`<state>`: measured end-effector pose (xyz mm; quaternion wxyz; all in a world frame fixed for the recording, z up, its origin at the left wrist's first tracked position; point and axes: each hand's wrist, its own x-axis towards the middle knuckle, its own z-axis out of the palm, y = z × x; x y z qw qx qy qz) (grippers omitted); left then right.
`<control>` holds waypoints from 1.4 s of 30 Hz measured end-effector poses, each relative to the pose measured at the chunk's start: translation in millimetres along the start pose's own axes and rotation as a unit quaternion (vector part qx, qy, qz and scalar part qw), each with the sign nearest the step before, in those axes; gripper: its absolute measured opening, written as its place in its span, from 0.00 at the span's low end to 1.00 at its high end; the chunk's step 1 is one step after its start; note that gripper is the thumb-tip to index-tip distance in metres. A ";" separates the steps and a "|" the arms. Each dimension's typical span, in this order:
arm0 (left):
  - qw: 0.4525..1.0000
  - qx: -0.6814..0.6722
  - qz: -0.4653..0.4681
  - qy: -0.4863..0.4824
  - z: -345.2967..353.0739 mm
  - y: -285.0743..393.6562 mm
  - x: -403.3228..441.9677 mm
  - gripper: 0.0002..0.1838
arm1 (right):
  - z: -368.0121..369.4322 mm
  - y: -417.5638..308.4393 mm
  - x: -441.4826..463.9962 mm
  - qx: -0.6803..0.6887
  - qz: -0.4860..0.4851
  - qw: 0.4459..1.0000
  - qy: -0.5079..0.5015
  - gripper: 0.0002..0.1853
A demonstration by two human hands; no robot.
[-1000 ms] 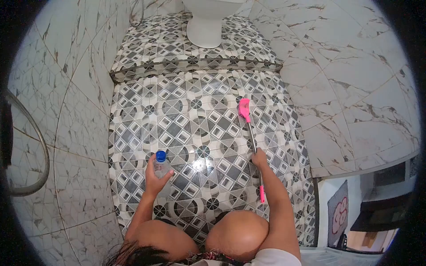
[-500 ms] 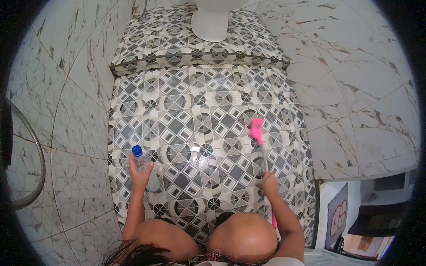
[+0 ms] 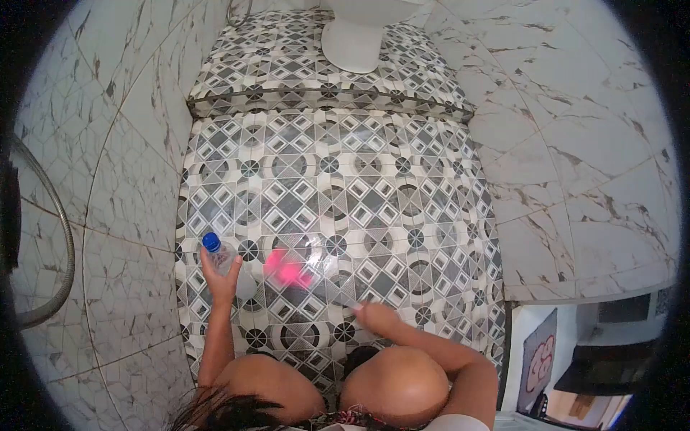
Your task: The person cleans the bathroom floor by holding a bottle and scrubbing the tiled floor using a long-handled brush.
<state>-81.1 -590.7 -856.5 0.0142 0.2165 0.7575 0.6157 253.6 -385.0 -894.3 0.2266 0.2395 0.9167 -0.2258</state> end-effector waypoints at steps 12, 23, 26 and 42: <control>0.999 0.019 0.016 0.039 -25.2 -19.8 0.7 0.38 | -32.1 2.0 48.7 0.007 0.075 0.994 0.085 0.23; 0.997 -0.064 -0.001 0.035 8.7 -14.7 3.0 0.38 | -13.6 121.8 14.9 -0.030 0.143 0.976 0.161 0.24; 0.997 -0.068 -0.006 0.037 10.5 -7.9 3.1 0.38 | 18.3 34.3 -4.2 0.066 0.156 0.985 0.040 0.24; 0.988 -0.010 0.028 0.153 -55.6 -23.5 31.3 0.36 | -17.9 -2.8 0.6 -0.052 0.113 0.992 -0.035 0.23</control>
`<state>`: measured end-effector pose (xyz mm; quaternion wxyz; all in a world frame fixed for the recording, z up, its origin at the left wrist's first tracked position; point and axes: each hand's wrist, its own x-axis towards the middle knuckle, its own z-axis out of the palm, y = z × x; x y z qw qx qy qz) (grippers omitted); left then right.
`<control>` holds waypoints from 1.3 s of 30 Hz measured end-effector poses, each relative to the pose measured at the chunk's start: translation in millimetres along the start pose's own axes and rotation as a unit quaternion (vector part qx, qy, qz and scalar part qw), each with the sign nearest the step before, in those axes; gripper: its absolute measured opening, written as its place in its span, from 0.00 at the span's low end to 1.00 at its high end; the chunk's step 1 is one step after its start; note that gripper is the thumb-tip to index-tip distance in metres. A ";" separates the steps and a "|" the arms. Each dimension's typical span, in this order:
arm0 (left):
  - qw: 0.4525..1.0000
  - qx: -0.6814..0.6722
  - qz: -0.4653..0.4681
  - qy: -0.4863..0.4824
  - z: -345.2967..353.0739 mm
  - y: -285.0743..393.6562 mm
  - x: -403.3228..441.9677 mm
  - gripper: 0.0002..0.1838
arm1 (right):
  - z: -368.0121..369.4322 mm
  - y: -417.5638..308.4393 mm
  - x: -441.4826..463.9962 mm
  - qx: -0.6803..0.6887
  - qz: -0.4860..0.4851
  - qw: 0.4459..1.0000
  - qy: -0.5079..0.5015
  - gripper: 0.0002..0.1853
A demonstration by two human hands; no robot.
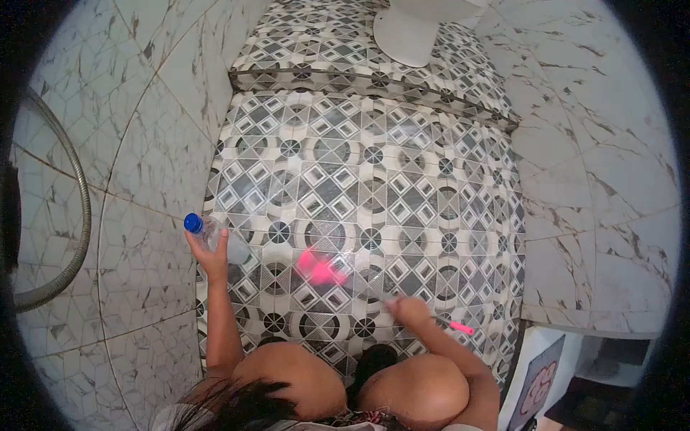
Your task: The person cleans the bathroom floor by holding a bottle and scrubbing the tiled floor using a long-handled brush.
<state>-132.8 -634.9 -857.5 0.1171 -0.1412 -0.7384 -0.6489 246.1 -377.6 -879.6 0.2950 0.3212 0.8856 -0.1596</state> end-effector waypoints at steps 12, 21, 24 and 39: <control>1.000 -0.012 0.023 -0.009 -5.9 -3.0 -0.6 0.37 | -39.2 -73.7 2.7 0.038 -0.057 0.998 -0.012 0.25; 0.999 -0.025 0.029 -0.016 -7.9 -8.9 -4.8 0.37 | 19.4 -40.4 39.6 0.060 -0.098 0.993 -0.009 0.27; 0.999 -0.049 0.021 0.005 -12.7 -22.3 -8.7 0.38 | -56.7 -80.5 11.2 0.024 -0.021 0.999 -0.039 0.29; 0.998 -0.048 0.010 -0.033 -9.6 -16.5 -15.8 0.37 | 3.0 59.1 -38.8 0.036 -0.005 0.999 0.017 0.28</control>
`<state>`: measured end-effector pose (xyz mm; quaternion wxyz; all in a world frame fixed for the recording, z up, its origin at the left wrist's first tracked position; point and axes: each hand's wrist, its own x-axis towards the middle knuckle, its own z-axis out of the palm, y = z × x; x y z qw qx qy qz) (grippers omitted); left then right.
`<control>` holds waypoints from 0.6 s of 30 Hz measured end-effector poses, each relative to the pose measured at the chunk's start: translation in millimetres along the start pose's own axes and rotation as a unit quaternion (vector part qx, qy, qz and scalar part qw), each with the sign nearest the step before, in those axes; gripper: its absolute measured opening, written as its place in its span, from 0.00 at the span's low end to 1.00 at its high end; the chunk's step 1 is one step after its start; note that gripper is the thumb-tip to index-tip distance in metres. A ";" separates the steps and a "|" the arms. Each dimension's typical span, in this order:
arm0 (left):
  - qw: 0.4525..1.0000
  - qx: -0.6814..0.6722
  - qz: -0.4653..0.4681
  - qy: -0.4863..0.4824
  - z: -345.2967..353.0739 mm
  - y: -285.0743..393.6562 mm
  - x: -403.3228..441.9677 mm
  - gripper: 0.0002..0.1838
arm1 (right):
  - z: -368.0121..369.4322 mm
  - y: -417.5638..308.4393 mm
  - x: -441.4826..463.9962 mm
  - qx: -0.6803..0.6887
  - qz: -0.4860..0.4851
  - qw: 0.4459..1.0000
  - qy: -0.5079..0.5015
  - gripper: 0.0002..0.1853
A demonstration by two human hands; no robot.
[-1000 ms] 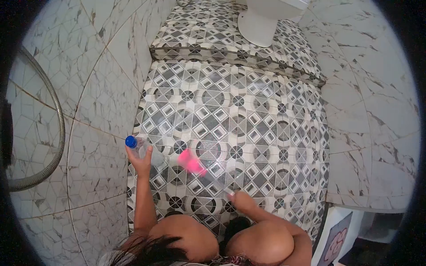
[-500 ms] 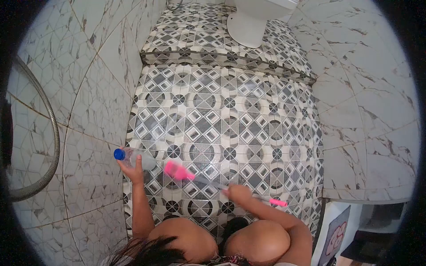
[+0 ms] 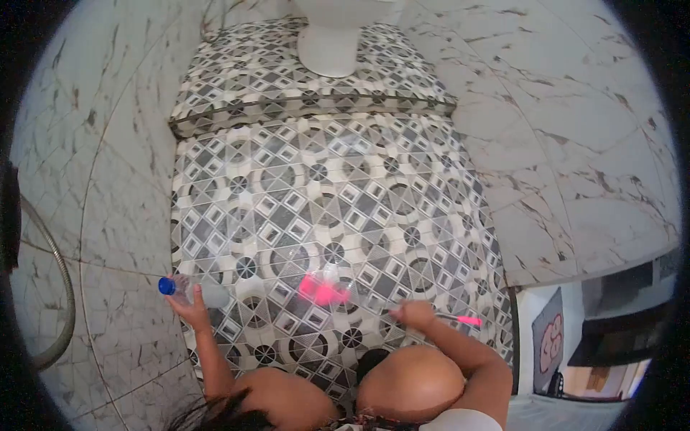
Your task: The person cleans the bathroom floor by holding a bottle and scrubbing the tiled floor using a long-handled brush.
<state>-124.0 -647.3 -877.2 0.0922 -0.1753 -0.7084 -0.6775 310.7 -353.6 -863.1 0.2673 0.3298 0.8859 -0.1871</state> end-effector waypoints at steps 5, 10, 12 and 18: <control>0.999 0.017 0.020 -0.032 7.6 -2.5 1.4 0.38 | 19.4 72.6 -42.1 0.166 0.261 0.938 0.155 0.27; 0.998 -0.026 -0.004 -0.064 37.4 17.1 -5.4 0.37 | 36.3 47.9 -115.6 0.083 0.160 0.984 0.013 0.27; 0.997 -0.032 0.005 -0.076 43.4 18.5 -8.1 0.37 | 18.2 89.8 -112.5 0.030 0.195 0.978 0.068 0.28; 0.994 -0.018 0.009 -0.108 43.9 32.7 -11.2 0.36 | 74.5 86.6 -103.0 0.180 0.296 0.932 0.111 0.28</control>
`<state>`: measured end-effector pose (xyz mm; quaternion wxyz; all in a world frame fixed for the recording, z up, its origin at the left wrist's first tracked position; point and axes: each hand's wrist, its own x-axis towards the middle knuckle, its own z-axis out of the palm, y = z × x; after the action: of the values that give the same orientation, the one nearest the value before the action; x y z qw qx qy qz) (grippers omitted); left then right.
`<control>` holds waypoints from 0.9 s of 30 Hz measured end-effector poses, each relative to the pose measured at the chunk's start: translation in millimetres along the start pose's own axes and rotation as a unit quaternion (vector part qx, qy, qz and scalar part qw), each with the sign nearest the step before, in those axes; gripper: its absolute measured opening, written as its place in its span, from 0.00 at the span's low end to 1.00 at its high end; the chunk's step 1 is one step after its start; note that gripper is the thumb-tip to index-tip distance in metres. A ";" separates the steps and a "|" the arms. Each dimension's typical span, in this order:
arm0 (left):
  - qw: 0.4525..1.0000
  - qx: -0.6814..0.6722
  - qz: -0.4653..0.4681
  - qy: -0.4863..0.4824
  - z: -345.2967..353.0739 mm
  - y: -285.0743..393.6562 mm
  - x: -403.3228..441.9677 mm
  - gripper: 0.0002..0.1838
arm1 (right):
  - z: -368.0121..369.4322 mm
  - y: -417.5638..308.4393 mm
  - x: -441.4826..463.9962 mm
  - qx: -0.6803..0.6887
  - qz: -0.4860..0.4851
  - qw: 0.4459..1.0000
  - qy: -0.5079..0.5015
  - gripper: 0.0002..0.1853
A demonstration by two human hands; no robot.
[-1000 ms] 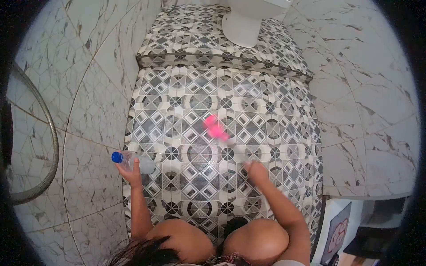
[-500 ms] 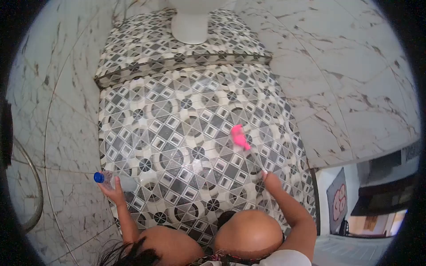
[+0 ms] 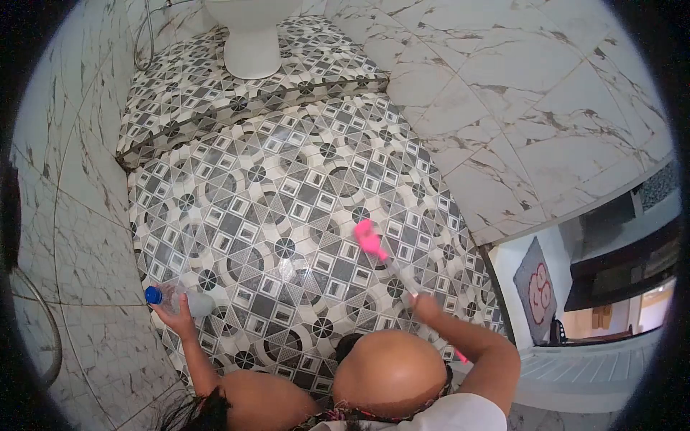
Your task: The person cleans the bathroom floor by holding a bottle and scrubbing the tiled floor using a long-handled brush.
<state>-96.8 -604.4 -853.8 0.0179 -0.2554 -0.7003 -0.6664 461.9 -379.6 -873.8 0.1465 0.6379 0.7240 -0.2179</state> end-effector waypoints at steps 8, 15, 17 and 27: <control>1.000 -0.003 -0.011 0.018 -9.2 -3.3 -9.5 0.37 | -49.7 -18.1 -4.2 -0.179 -0.108 0.977 -0.025 0.28; 1.000 0.005 0.010 -0.001 -7.2 -7.5 -8.1 0.38 | 33.8 -106.0 36.5 -0.068 -0.331 0.941 -0.001 0.21; 0.999 -0.020 -0.002 0.025 -5.2 -10.7 -7.0 0.40 | 3.1 -161.0 4.2 -0.115 -0.316 0.937 -0.092 0.22; 0.997 0.065 -0.009 0.035 -21.7 -12.8 -6.8 0.49 | -55.1 -266.4 163.1 -0.114 -0.309 0.944 0.005 0.27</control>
<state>-102.6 -626.9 -865.7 0.0528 -0.2239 -0.7432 -0.6283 179.1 -236.0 -872.0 0.1402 0.3625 0.9065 -0.1648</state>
